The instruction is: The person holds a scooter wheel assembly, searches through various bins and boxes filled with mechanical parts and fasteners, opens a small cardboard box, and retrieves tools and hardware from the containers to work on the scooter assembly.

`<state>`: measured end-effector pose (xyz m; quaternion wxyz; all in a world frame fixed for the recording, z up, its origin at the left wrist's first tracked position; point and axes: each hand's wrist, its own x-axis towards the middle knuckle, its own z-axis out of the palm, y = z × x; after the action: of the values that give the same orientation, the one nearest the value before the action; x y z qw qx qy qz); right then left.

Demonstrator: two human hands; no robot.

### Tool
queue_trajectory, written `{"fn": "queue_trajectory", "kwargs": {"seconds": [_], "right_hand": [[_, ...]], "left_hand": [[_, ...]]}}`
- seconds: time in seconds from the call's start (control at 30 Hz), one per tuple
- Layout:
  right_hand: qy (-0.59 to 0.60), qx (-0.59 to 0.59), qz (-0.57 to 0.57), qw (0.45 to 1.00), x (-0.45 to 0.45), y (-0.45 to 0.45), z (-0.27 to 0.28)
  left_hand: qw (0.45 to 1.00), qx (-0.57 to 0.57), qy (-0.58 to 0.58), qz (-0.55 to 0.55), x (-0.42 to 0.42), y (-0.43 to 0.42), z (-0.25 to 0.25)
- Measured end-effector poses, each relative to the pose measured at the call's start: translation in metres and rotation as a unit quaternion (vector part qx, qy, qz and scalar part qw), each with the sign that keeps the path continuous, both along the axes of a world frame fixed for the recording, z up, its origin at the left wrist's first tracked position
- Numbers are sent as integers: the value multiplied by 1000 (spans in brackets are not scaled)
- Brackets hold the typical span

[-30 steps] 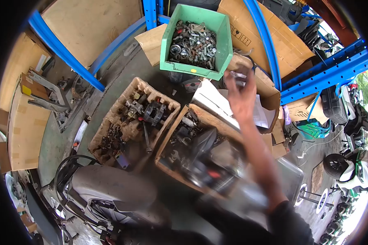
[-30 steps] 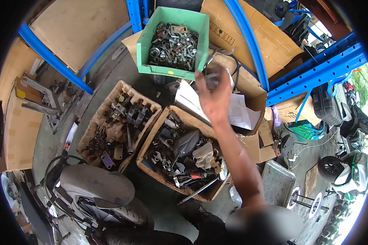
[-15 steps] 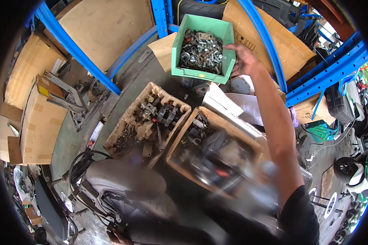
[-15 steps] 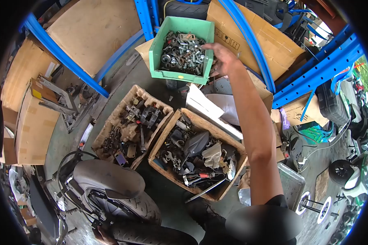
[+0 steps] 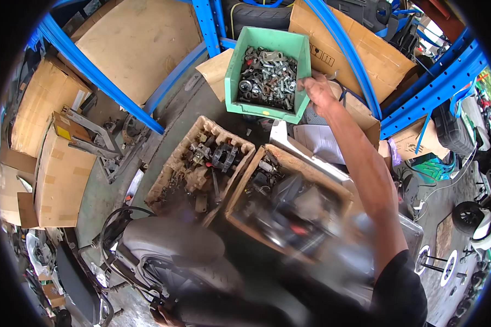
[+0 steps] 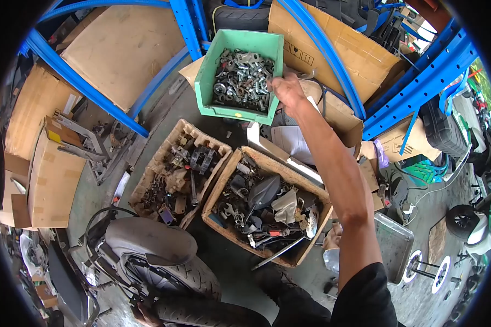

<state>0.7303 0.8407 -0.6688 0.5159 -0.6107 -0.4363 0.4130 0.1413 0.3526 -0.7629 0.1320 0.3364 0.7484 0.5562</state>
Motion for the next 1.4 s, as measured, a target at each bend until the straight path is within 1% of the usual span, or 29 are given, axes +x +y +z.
{"fn": "queue_trajectory", "kwargs": {"seconds": [0.03, 0.07, 0.13, 0.2, 0.27, 0.3, 0.37, 0.4, 0.43, 0.47, 0.5, 0.53, 0.6, 0.63, 0.67, 0.73, 0.8, 0.87, 0.9, 0.93, 1.0, 1.03, 1.1, 1.13, 1.2, 1.23, 1.3, 1.33, 1.4], "right_hand": [[22, -8, -22, 999, -14, -16, 16], [19, -8, -22, 1000, -10, -11, 9], [-49, 74, 7, 996, 1, -6, -15], [-34, 54, -10, 998, -5, -6, -7], [-28, 28, -3, 999, -5, -6, 0], [-29, 24, 5, 999, -6, -7, 1], [-35, 6, 6, 999, -7, -10, 12], [-42, -18, 9, 999, -7, -9, 16], [-94, -12, 8, 995, 2, 1, 3], [-91, -11, 8, 996, -3, 3, 9], [-292, 89, -93, 948, -13, 3, 25], [-475, 181, -190, 840, -20, 4, 40], [-464, 181, -159, 853, -28, 18, 71], [-474, 107, -45, 873, -36, 28, 82], [-476, 32, 66, 876, -45, 41, 89], [-502, -106, 201, 834, -72, 66, 92], [-544, -92, 210, 807, -97, 72, 68], [-604, -92, 230, 757, -108, 71, 45], [-640, -78, 218, 732, -110, 66, 38], [-641, -78, 217, 732, -106, 68, 34], [-658, -128, 256, 696, -103, 63, 53], [-702, -93, 243, 663, -95, 64, 45], [-724, -122, 246, 633, -71, 67, 44], [-723, -174, 242, 623, -58, 71, 47], [-735, -176, 277, 593, -42, 73, 61], [-738, -173, 278, 590, -43, 74, 64], [-746, -125, 219, 617, -52, 68, 71], [-744, -126, 221, 618, -58, 68, 74], [-691, -60, 258, 672, -78, 76, 81]], "left_hand": [[1000, -20, 4, -13, -9, -4, -3], [999, -38, 8, -26, -14, -6, -10], [999, -27, -24, -30, -4, 0, -3], [998, -14, -51, -36, -6, 1, -4], [999, 50, -6, -3, -14, -9, -23], [999, 52, -7, -5, -15, -9, -24], [993, 55, -96, -50, -17, -9, -22], [993, 54, -93, -48, -18, -11, -23], [996, 44, -72, -33, -18, -12, -25], [998, 36, -51, -20, -19, -13, -26], [997, 27, -74, 2, -18, -12, -25], [997, 27, -77, 14, -17, -11, -27], [996, 25, -78, 22, -10, 1, -23], [996, 24, -77, 26, -8, 6, -21], [996, 27, -78, 28, -5, 11, -21], [996, 28, -80, 32, -2, 16, -19], [996, 28, -80, 34, 1, 23, -19], [995, 34, -82, 35, 3, 28, -19], [995, 32, -83, 35, 3, 29, -18], [995, 34, -85, 35, 2, 30, -19], [995, 32, -87, 39, 3, 30, -19], [995, 31, -87, 42, 2, 30, -19], [994, 32, -89, 46, 2, 30, -20], [994, 33, -89, 49, 2, 30, -20], [994, 34, -94, 50, 1, 29, -20], [993, 36, -96, 51, 2, 29, -21], [993, 32, -99, 49, 1, 27, -20], [993, 31, -99, 48, 0, 26, -19], [994, 33, -98, 47, -1, 23, -19]]}}
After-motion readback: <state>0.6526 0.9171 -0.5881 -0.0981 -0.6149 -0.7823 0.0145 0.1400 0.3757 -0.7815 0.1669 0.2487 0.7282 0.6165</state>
